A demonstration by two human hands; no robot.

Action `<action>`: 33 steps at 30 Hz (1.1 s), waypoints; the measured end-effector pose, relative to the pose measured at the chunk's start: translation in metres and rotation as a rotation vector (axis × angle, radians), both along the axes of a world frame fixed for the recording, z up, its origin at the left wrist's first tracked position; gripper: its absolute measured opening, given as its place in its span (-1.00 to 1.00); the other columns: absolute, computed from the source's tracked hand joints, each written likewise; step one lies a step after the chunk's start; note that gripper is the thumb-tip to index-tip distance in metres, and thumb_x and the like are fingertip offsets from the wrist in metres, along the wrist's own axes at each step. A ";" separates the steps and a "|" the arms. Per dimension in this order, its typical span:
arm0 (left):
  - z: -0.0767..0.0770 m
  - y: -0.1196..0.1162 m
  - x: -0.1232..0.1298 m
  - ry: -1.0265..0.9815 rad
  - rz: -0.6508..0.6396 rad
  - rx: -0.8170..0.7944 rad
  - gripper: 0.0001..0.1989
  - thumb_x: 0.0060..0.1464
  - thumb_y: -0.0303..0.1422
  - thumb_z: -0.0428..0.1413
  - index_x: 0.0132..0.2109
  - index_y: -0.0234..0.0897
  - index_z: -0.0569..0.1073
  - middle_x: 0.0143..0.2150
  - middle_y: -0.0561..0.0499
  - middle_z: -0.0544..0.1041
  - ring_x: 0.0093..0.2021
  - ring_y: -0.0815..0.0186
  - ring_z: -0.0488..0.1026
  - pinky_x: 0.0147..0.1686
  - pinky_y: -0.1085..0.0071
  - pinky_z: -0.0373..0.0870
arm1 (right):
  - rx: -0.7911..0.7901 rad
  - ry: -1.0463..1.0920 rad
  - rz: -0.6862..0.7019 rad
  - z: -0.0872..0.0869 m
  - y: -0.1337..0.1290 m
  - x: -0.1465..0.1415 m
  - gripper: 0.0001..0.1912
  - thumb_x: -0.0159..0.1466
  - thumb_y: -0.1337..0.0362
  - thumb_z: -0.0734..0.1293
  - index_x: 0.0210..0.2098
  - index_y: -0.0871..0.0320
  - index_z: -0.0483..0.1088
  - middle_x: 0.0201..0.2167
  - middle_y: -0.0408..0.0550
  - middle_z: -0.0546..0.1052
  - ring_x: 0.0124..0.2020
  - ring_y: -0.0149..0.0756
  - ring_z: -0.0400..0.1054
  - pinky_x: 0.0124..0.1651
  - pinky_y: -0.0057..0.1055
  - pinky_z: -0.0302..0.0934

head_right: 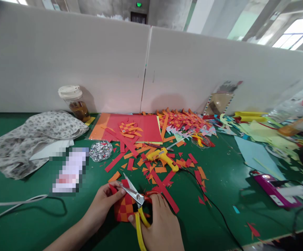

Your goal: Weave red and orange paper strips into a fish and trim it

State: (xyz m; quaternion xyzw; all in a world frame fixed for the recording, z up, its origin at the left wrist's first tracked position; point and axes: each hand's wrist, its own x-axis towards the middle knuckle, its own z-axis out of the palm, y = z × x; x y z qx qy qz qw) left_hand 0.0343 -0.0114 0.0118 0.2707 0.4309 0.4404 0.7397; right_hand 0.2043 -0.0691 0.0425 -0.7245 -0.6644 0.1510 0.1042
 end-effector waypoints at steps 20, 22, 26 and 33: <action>0.000 0.000 -0.002 0.159 -0.118 0.103 -0.76 -0.18 -0.25 0.29 -0.41 -0.34 0.50 -0.42 0.00 0.54 -0.41 0.36 0.43 -0.36 0.48 0.35 | -0.120 0.053 -0.011 -0.002 0.000 0.009 -0.66 0.02 0.01 0.32 -0.28 0.06 0.35 -0.51 -0.14 0.48 -0.51 -0.26 0.37 -0.47 -0.45 0.16; 0.000 -0.001 -0.002 0.172 -0.140 0.102 -0.75 -0.17 -0.23 0.29 -0.40 -0.34 0.50 -0.42 -0.01 0.54 -0.42 0.35 0.43 -0.37 0.47 0.35 | -0.131 0.075 -0.016 -0.002 0.000 0.008 -0.68 0.03 0.03 0.32 -0.28 0.06 0.36 -0.51 -0.13 0.49 -0.51 -0.26 0.37 -0.47 -0.45 0.16; 0.002 -0.003 -0.002 0.193 -0.143 0.077 -0.73 -0.18 -0.22 0.29 -0.40 -0.35 0.49 -0.47 0.02 0.51 -0.48 0.41 0.38 -0.44 0.51 0.31 | -0.112 0.116 -0.050 -0.005 0.000 0.010 -0.71 0.05 0.04 0.30 -0.30 0.07 0.37 -0.52 -0.11 0.50 -0.50 -0.26 0.39 -0.45 -0.46 0.18; 0.006 -0.002 -0.001 0.166 -0.102 0.040 -0.73 -0.18 -0.21 0.29 -0.40 -0.33 0.49 -0.46 0.04 0.50 -0.46 0.40 0.38 -0.41 0.51 0.32 | 0.017 -0.035 -0.019 -0.005 -0.002 0.020 -0.68 0.05 0.03 0.30 -0.30 0.08 0.28 -0.44 -0.10 0.47 -0.43 -0.22 0.40 -0.47 -0.43 0.22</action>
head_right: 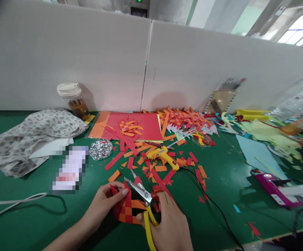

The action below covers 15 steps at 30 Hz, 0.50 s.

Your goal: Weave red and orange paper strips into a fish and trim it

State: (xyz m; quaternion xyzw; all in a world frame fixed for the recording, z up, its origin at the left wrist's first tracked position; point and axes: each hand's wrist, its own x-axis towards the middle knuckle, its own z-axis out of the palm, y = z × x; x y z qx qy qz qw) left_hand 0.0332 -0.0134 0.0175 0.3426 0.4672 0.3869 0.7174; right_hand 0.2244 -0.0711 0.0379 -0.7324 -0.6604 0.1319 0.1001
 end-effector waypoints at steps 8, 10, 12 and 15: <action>0.001 -0.002 0.000 0.009 0.029 0.043 -0.71 -0.22 -0.20 0.30 -0.41 -0.34 0.48 -0.43 0.01 0.51 -0.38 0.33 0.41 -0.32 0.45 0.35 | 0.063 -0.042 0.127 0.000 0.000 -0.011 -0.64 0.04 0.08 0.30 -0.22 0.10 0.25 -0.31 -0.03 0.49 -0.26 -0.16 0.44 -0.42 -0.42 0.28; 0.001 -0.002 0.000 0.004 0.028 0.040 -0.71 -0.22 -0.21 0.29 -0.42 -0.34 0.47 -0.44 0.01 0.51 -0.39 0.34 0.41 -0.32 0.44 0.36 | 0.080 -0.060 0.131 -0.001 0.000 -0.012 -0.66 0.04 0.09 0.30 -0.24 0.11 0.25 -0.31 -0.01 0.49 -0.26 -0.15 0.44 -0.42 -0.42 0.28; 0.000 -0.002 0.000 -0.003 0.029 0.035 -0.71 -0.21 -0.21 0.29 -0.42 -0.34 0.47 -0.44 0.01 0.51 -0.39 0.34 0.41 -0.32 0.44 0.36 | 0.096 -0.076 0.136 -0.001 0.000 -0.012 -0.68 0.04 0.12 0.29 -0.25 0.12 0.24 -0.33 -0.01 0.49 -0.28 -0.16 0.44 -0.45 -0.42 0.27; 0.000 -0.001 0.000 -0.015 0.037 0.025 -0.72 -0.22 -0.22 0.30 -0.43 -0.34 0.46 -0.43 0.02 0.51 -0.38 0.34 0.41 -0.31 0.44 0.35 | 0.113 -0.084 0.149 0.000 0.001 -0.013 -0.74 0.04 0.15 0.28 -0.30 0.10 0.22 -0.40 -0.07 0.48 -0.36 -0.20 0.44 -0.51 -0.45 0.23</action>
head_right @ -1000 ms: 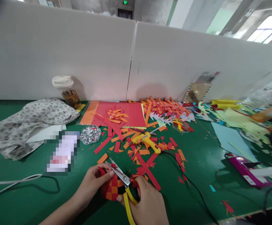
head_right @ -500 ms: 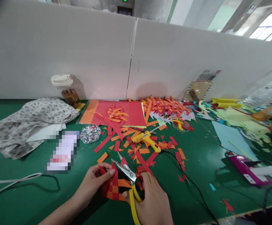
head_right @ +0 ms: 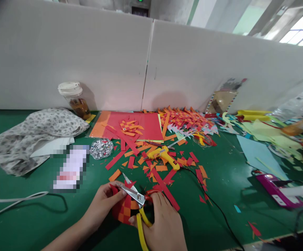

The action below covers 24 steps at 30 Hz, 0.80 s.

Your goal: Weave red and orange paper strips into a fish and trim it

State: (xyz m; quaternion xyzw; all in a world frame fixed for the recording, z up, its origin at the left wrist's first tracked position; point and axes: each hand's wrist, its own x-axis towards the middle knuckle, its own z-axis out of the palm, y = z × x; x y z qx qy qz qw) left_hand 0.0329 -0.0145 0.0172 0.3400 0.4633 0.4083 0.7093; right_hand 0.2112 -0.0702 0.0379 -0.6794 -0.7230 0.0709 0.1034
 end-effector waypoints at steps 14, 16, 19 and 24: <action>0.000 0.000 -0.003 -0.019 -0.043 -0.009 -0.74 -0.18 -0.22 0.28 -0.40 -0.33 0.49 -0.42 0.02 0.51 -0.41 0.35 0.41 -0.34 0.46 0.34 | -0.037 0.004 -0.012 0.005 0.002 -0.003 -0.76 0.06 0.07 0.31 -0.44 0.09 0.27 -0.63 -0.18 0.43 -0.65 -0.36 0.32 -0.60 -0.50 0.06; -0.001 0.000 -0.004 -0.004 -0.045 0.005 -0.74 -0.16 -0.22 0.28 -0.39 -0.33 0.49 -0.42 0.02 0.51 -0.41 0.36 0.41 -0.34 0.46 0.34 | -0.037 0.022 -0.014 0.006 0.003 -0.002 -0.75 0.06 0.05 0.31 -0.43 0.09 0.30 -0.63 -0.17 0.44 -0.64 -0.36 0.33 -0.59 -0.50 0.07; -0.003 0.001 -0.004 0.006 -0.044 0.015 -0.74 -0.15 -0.22 0.27 -0.38 -0.33 0.50 -0.43 0.02 0.51 -0.43 0.37 0.40 -0.37 0.47 0.34 | -0.028 0.028 -0.036 0.001 0.002 0.000 -0.74 0.06 0.03 0.32 -0.43 0.09 0.32 -0.64 -0.19 0.44 -0.61 -0.34 0.37 -0.58 -0.50 0.09; -0.004 0.003 -0.003 0.020 -0.058 0.021 -0.73 -0.14 -0.20 0.26 -0.37 -0.34 0.50 -0.42 0.00 0.52 -0.42 0.36 0.41 -0.38 0.47 0.33 | -0.023 -0.021 -0.058 -0.006 0.000 0.004 -0.75 0.07 0.02 0.31 -0.44 0.07 0.32 -0.64 -0.19 0.46 -0.61 -0.31 0.39 -0.57 -0.49 0.11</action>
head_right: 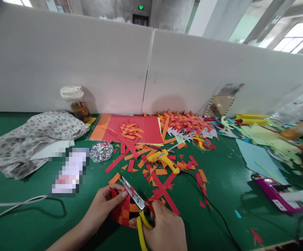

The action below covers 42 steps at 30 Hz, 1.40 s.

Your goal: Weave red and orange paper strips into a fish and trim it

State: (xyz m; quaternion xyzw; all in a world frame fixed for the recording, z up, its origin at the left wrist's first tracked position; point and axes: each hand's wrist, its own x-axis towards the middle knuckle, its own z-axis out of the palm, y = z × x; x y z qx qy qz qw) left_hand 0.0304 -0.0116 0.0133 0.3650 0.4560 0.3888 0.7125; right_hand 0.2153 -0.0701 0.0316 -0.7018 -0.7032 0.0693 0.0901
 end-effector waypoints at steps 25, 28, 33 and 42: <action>0.004 -0.004 0.004 0.093 -0.109 -0.009 -0.66 -0.14 -0.11 0.23 -0.38 -0.34 0.50 -0.49 0.02 0.51 -0.49 0.36 0.39 -0.44 0.50 0.27 | -0.095 0.146 -0.282 0.035 0.026 0.020 -0.66 0.09 -0.10 0.25 -0.45 0.05 0.27 -0.55 -0.13 0.47 -0.53 -0.22 0.36 -0.52 -0.45 0.08; 0.001 -0.005 0.004 0.150 -0.156 0.051 -0.67 -0.10 -0.11 0.20 -0.38 -0.34 0.52 -0.52 0.04 0.49 -0.51 0.38 0.34 -0.49 0.52 0.22 | -0.129 0.399 -0.208 0.029 0.031 0.009 -0.71 0.11 0.00 0.27 -0.51 0.08 0.22 -0.61 -0.20 0.39 -0.59 -0.35 0.26 -0.53 -0.49 0.09; 0.000 -0.006 0.005 0.234 -0.224 0.146 -0.69 -0.08 -0.13 0.18 -0.39 -0.33 0.55 -0.53 0.05 0.46 -0.52 0.39 0.29 -0.51 0.53 0.16 | -0.279 0.884 -0.138 0.023 0.045 -0.014 -0.75 -0.02 0.19 0.38 -0.47 0.12 0.22 -0.57 -0.23 0.38 -0.55 -0.42 0.26 -0.51 -0.53 0.14; 0.005 -0.004 0.004 -0.140 -0.164 -0.039 -0.59 -0.23 -0.33 0.32 -0.19 -0.28 0.40 -0.33 0.05 0.50 -0.40 0.35 0.43 -0.31 0.40 0.38 | -0.176 1.289 -0.306 0.015 0.062 -0.009 -0.63 -0.12 0.25 0.47 -0.43 0.14 0.22 -0.54 -0.29 0.34 -0.55 -0.49 0.22 -0.43 -0.51 0.18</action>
